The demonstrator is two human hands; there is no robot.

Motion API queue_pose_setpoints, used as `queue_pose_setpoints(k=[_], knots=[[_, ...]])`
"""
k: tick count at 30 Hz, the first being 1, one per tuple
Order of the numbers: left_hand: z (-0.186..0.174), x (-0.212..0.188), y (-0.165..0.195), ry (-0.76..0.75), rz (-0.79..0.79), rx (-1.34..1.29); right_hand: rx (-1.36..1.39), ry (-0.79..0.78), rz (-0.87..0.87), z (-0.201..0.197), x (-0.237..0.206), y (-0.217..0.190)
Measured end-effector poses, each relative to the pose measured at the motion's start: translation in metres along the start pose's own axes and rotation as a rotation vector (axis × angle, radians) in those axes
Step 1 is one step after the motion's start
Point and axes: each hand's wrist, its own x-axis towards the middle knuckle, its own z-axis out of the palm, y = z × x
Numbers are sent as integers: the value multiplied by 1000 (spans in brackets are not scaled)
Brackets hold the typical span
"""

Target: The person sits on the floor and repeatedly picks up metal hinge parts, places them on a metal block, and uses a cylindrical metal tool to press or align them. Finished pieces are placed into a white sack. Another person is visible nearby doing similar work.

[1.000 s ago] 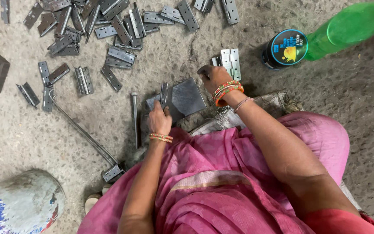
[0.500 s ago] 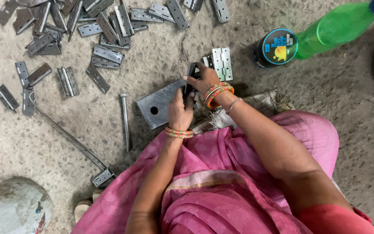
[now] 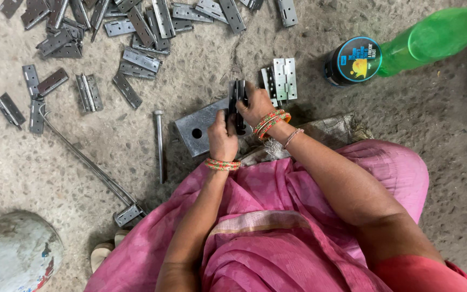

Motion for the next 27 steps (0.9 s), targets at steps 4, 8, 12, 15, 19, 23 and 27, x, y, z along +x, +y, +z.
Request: queue_pose_setpoints(k=[4, 8, 12, 15, 19, 23, 27], knots=[[4, 3, -26, -73, -257, -342, 164, -48, -5, -5, -2, -12], [-7, 9, -54, -175, -609, -1062, 228, -80, -102, -9, 0, -20], [-25, 6, -72, -245, -693, -1269, 309, -127, -220, -8, 0, -22], [-23, 6, -76, -241, -674, -1313, 263, -235, -57, -6, 3, -15], [2, 17, -67, -335, -583, -986, 335, -164, 2, -21, 18, 10], [23, 50, -42, -174, -59, -216, -99, -69, 227, -56, 31, 45], [38, 108, -10, -64, -117, 22, -218, 56, 188, -78, 34, 61]])
